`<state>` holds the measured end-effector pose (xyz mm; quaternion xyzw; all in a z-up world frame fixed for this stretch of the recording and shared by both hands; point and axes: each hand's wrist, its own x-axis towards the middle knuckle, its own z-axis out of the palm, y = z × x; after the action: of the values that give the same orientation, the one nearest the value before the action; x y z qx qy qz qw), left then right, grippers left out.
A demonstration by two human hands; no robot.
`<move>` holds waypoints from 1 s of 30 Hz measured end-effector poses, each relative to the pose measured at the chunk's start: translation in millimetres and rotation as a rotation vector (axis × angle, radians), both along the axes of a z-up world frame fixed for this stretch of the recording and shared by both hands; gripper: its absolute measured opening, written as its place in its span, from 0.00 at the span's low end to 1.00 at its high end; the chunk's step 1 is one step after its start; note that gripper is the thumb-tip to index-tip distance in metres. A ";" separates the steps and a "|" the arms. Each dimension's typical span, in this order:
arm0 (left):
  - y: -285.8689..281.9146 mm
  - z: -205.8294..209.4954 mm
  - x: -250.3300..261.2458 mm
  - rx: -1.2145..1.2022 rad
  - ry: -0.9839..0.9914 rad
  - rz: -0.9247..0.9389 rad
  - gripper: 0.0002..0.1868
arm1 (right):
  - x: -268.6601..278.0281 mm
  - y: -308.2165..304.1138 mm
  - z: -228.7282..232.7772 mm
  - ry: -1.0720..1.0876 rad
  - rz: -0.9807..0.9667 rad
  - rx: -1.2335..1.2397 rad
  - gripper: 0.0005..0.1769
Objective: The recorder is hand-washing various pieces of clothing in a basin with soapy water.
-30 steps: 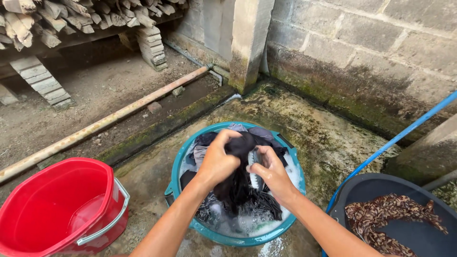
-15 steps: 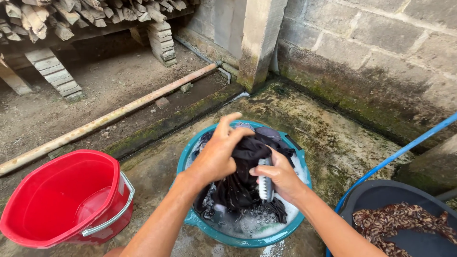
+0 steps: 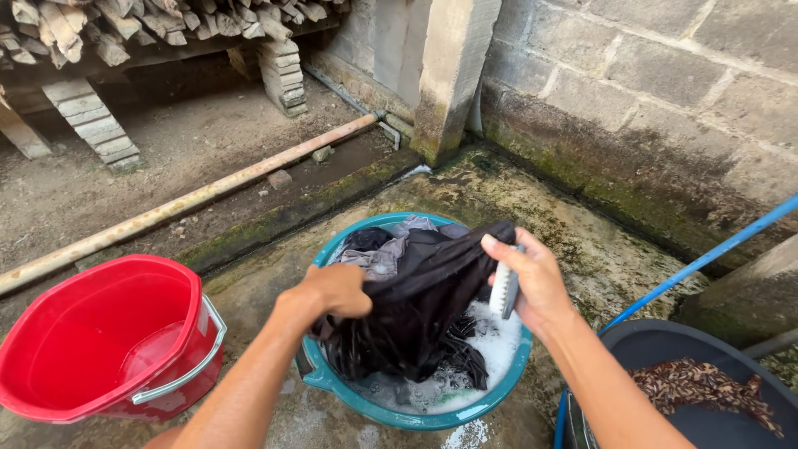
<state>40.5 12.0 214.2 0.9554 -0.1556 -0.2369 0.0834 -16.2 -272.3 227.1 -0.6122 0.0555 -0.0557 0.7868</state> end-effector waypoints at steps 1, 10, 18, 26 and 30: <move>1.5 0.1 1.1 0.002 -0.003 -0.002 0.23 | -1.1 -0.7 4.0 -0.003 -0.002 0.002 0.11; -12.6 18.4 40.1 -0.962 -0.256 0.377 0.15 | -8.4 -3.5 62.8 -0.084 -0.057 0.092 0.10; -74.8 235.8 48.0 -1.495 -0.078 0.394 0.08 | 4.6 -29.1 216.2 -0.427 -0.177 -0.063 0.15; -132.4 278.9 91.8 -1.511 -0.158 0.154 0.13 | 30.1 -93.0 274.1 -0.577 -0.290 0.035 0.12; -151.7 266.7 91.0 -1.334 -0.219 0.154 0.13 | 25.0 -102.9 269.6 -0.569 -0.328 -0.075 0.12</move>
<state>131.5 -139.7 480.9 0.7262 -0.2076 0.0143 0.6552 8.8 -375.2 496.7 -0.5836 -0.0706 -0.3526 0.7281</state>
